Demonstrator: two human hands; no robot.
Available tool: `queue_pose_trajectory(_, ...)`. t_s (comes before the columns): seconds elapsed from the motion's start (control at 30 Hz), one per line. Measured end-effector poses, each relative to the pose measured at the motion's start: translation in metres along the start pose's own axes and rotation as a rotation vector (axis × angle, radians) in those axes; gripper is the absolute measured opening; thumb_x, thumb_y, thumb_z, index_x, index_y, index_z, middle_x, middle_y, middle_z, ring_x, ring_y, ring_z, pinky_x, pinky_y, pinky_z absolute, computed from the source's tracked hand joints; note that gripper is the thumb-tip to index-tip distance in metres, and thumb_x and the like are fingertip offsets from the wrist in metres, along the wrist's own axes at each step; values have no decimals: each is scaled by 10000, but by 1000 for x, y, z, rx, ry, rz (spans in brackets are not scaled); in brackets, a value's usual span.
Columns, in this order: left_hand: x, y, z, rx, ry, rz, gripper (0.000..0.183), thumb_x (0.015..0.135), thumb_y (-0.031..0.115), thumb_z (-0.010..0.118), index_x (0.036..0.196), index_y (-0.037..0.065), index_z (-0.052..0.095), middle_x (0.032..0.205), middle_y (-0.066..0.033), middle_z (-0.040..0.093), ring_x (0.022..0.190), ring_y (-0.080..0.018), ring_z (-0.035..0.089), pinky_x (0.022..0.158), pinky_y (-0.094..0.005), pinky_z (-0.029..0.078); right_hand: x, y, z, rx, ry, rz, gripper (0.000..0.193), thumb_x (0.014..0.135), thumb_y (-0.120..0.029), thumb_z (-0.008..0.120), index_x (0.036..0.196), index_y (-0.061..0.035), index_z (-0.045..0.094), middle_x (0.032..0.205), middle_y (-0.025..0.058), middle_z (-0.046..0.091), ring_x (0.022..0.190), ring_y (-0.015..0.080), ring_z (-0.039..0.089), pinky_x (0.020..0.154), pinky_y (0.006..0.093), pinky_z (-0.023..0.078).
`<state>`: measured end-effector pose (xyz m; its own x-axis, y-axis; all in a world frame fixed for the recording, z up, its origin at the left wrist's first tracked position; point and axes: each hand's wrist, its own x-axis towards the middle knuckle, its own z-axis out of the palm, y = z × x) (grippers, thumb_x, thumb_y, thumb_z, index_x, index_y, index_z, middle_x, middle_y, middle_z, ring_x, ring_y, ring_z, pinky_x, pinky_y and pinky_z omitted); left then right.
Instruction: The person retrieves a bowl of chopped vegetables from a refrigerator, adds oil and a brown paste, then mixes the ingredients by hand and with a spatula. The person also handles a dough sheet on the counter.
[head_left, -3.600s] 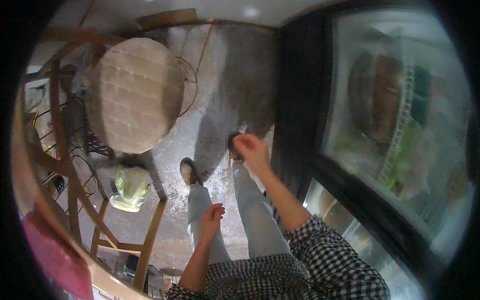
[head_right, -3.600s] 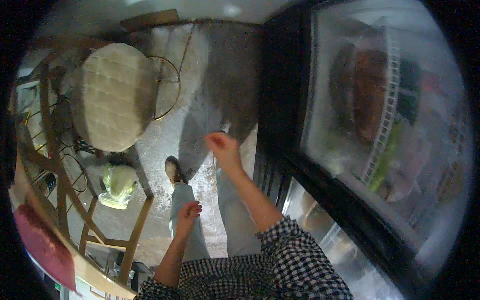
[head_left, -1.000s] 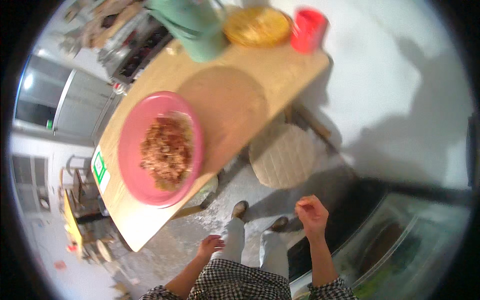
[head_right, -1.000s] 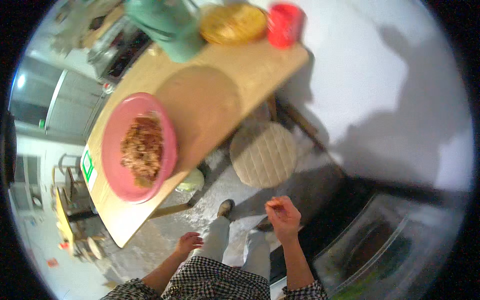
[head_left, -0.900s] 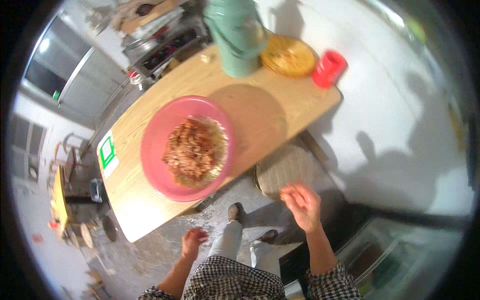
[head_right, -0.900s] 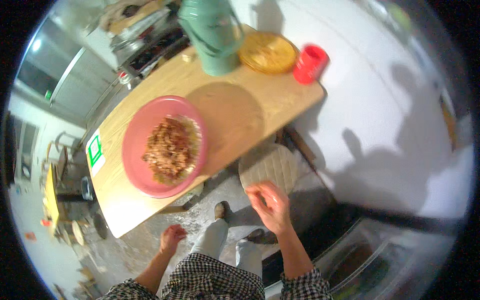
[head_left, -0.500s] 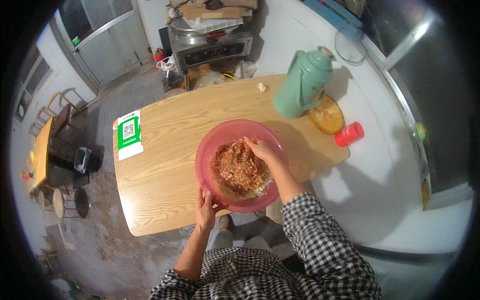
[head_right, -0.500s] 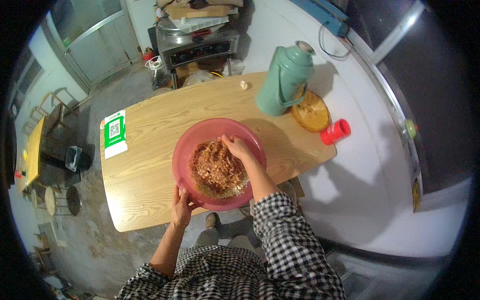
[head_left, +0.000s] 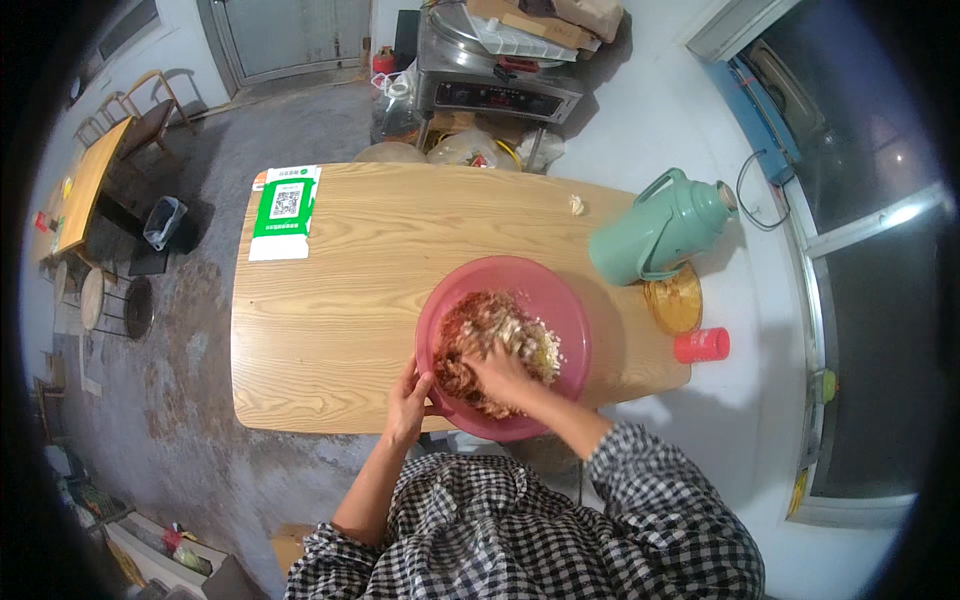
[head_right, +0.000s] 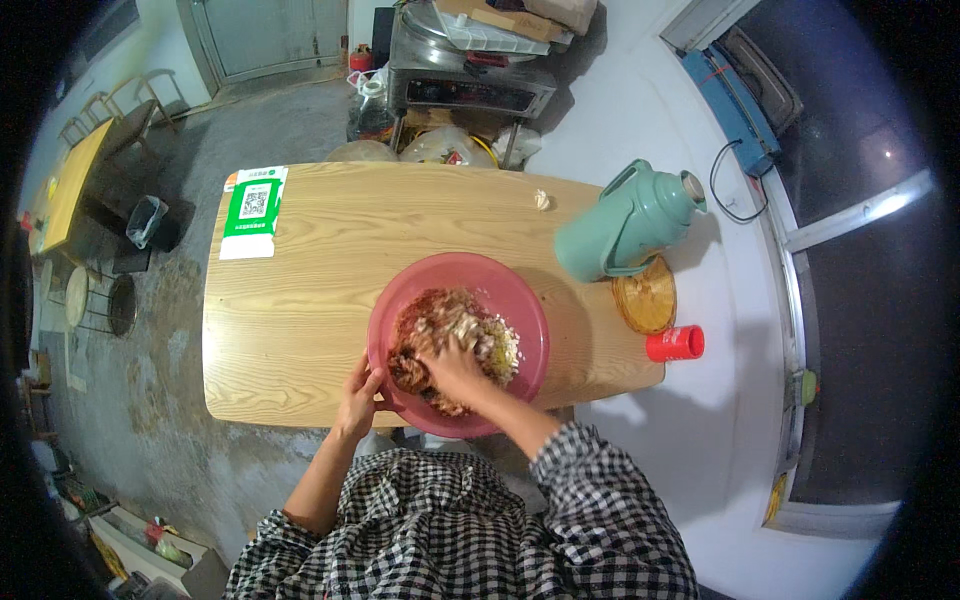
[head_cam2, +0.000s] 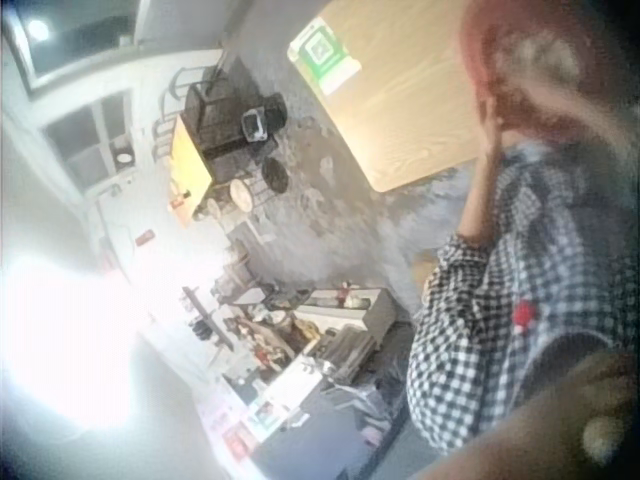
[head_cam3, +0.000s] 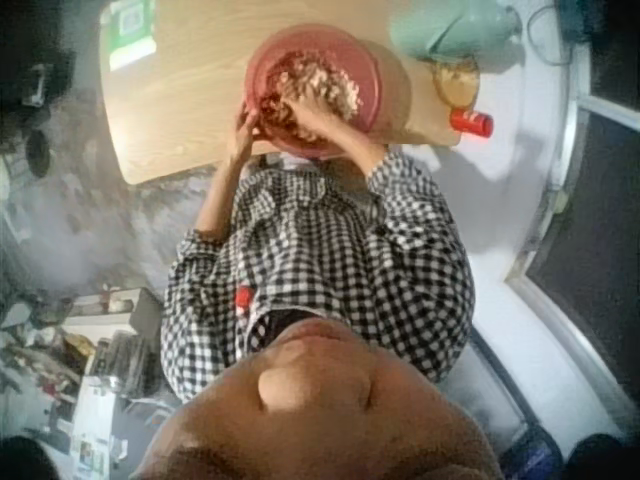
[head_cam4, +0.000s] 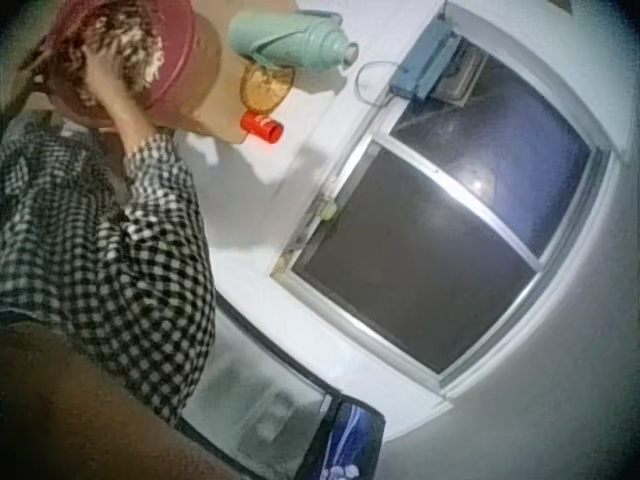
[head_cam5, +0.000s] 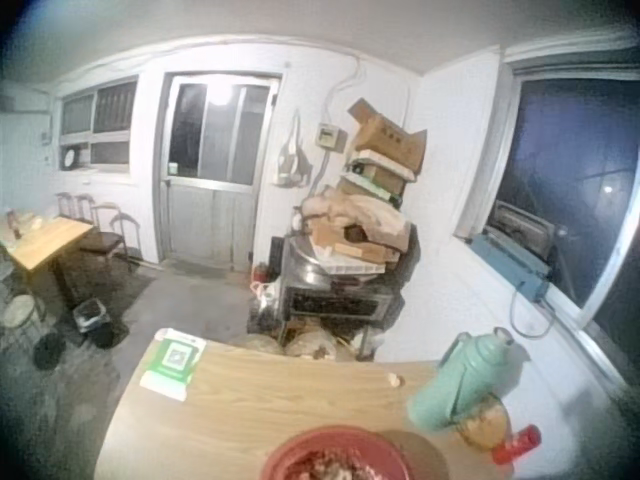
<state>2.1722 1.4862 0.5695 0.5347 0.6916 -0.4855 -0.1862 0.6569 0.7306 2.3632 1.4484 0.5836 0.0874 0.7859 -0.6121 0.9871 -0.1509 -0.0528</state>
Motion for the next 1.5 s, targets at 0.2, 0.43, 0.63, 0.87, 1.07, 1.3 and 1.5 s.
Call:
queue_pose_trajectory(0.2, 16, 4, 4, 126, 82, 157, 512, 997, 134, 485, 1484, 144, 328, 828, -19, 567, 624, -80, 517, 511, -268, 533, 22, 72, -35, 462, -112, -141, 535, 858, -185, 625, 1379, -209, 502, 1466, 211, 380, 1298, 375, 438, 1083, 427, 362)
queue_pose_trajectory(0.43, 34, 13, 7, 208, 163, 285, 455, 998, 110, 476, 1448, 93, 408, 819, -13, 579, 638, -57, 495, 541, -213, 450, 55, 106, -44, 873, 231, 37, 451, 982, -358, 450, 1245, -12, 569, 1440, 210, 412, 1332, 315, 409, 1071, 447, 362)
queue_pose_trajectory(0.63, 59, 46, 6, 283, 105, 251, 437, 1000, 126, 487, 1431, 77, 431, 839, -38, 613, 529, -66, 485, 438, -227, 420, 115, 48, -71, 626, -439, -155, 588, 988, -480, 393, 1372, -44, 485, 1415, 196, 460, 1375, 283, 365, 1108, 396, 331)
queue_pose_trajectory(0.87, 79, 60, -4, 370, 61, 170, 403, 1001, 155, 495, 1396, 77, 475, 759, -25, 587, 537, -68, 489, 434, -236, 416, -4, 19, -20, -143, -153, -324, 527, 882, -311, 651, 1361, -146, 504, 1548, 253, 134, 1428, 401, 186, 1067, 600, 346)
queue_pose_trajectory(1.07, 35, 30, 3, 281, 178, 315, 448, 997, 193, 522, 1424, 95, 426, 781, -33, 599, 613, -85, 525, 515, -237, 452, 62, 55, -18, 210, -5, -243, 491, 837, -53, 619, 1319, -53, 525, 1222, 261, 559, 1160, 396, 533, 966, 461, 466)
queue_pose_trajectory(1.3, 9, -11, -4, 94, 161, 312, 493, 997, 152, 504, 1469, 124, 367, 870, -36, 603, 661, -90, 550, 541, -230, 474, 77, 88, -67, 584, 144, -305, 402, 951, -302, 506, 1296, -107, 574, 1344, 239, 521, 1241, 392, 495, 1060, 478, 365)
queue_pose_trajectory(1.5, 70, 30, -18, 321, 171, 347, 454, 993, 130, 497, 1438, 79, 422, 837, -23, 598, 661, -79, 549, 550, -248, 499, 175, 18, -64, 378, -261, -401, 482, 943, -340, 402, 1193, 21, 601, 1263, 268, 566, 1185, 354, 532, 1005, 482, 383)
